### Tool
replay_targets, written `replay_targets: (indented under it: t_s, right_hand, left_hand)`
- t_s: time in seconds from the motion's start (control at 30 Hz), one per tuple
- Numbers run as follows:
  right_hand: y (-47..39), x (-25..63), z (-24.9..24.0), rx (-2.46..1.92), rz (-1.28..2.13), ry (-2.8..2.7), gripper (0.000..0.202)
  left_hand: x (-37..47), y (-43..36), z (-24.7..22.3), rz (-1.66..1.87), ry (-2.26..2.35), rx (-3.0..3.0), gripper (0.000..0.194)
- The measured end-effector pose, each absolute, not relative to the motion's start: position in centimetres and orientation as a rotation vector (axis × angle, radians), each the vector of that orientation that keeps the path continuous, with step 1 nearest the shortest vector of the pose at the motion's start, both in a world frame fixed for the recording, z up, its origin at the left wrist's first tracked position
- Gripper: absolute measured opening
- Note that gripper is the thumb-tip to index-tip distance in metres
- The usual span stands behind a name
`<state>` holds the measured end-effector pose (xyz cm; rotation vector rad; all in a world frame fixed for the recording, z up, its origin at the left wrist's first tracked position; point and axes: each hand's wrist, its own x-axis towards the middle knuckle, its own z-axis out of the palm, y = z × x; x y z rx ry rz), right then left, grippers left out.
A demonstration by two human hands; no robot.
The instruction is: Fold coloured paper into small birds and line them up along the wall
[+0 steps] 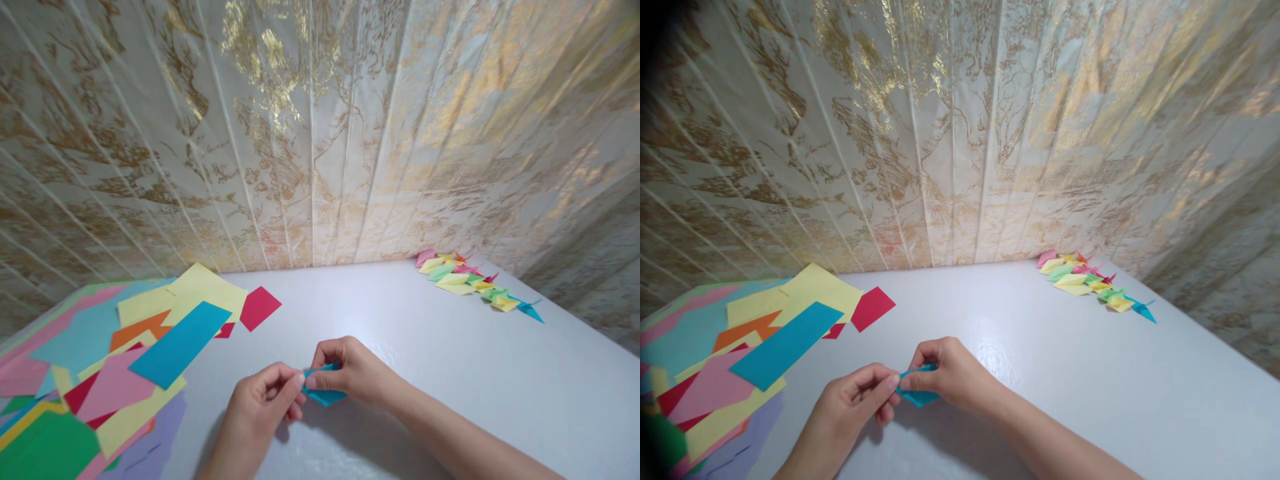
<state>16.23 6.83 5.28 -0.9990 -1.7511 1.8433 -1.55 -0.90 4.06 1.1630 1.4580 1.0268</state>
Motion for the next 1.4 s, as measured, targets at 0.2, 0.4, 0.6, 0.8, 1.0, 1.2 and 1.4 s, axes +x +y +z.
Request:
replay_targets:
  t_s: [0.2, 0.4, 0.6, 0.8, 1.0, 1.2, 1.4]
  right_hand:
    - [7.0, 16.3, 5.1, -0.978, 1.896, -1.755, 0.050]
    - [8.2, 17.0, 5.9, -0.964, 1.960, -1.683, 0.048]
    - [10.1, 18.8, 7.2, -0.987, 1.746, -1.512, 0.044]
    - [7.9, 16.4, 6.3, -0.854, 2.012, -1.475, 0.065]
    - [7.2, 15.8, 5.4, -0.832, 2.128, -1.332, 0.057]
    - [7.1, 15.8, 5.0, -0.851, 2.097, -1.331, 0.055]
    - [6.9, 16.0, 5.0, -0.831, 2.003, -1.485, 0.053]
  left_hand:
    - [-1.9, -0.9, 3.9, 0.888, 1.343, 1.181, 0.044]
    - [-2.2, -0.6, 5.3, 0.992, 1.406, 1.156, 0.048]
    - [-2.8, -0.3, 5.9, 1.141, 1.447, 0.947, 0.046]
    - [-2.1, -0.2, 5.5, 1.119, 1.405, 0.928, 0.045]
    - [-1.6, -0.3, 4.7, 1.048, 1.419, 0.931, 0.051]
    - [-1.6, -0.3, 4.1, 1.040, 1.446, 0.933, 0.054]
    - [-1.6, -0.5, 4.6, 1.062, 1.412, 0.914, 0.051]
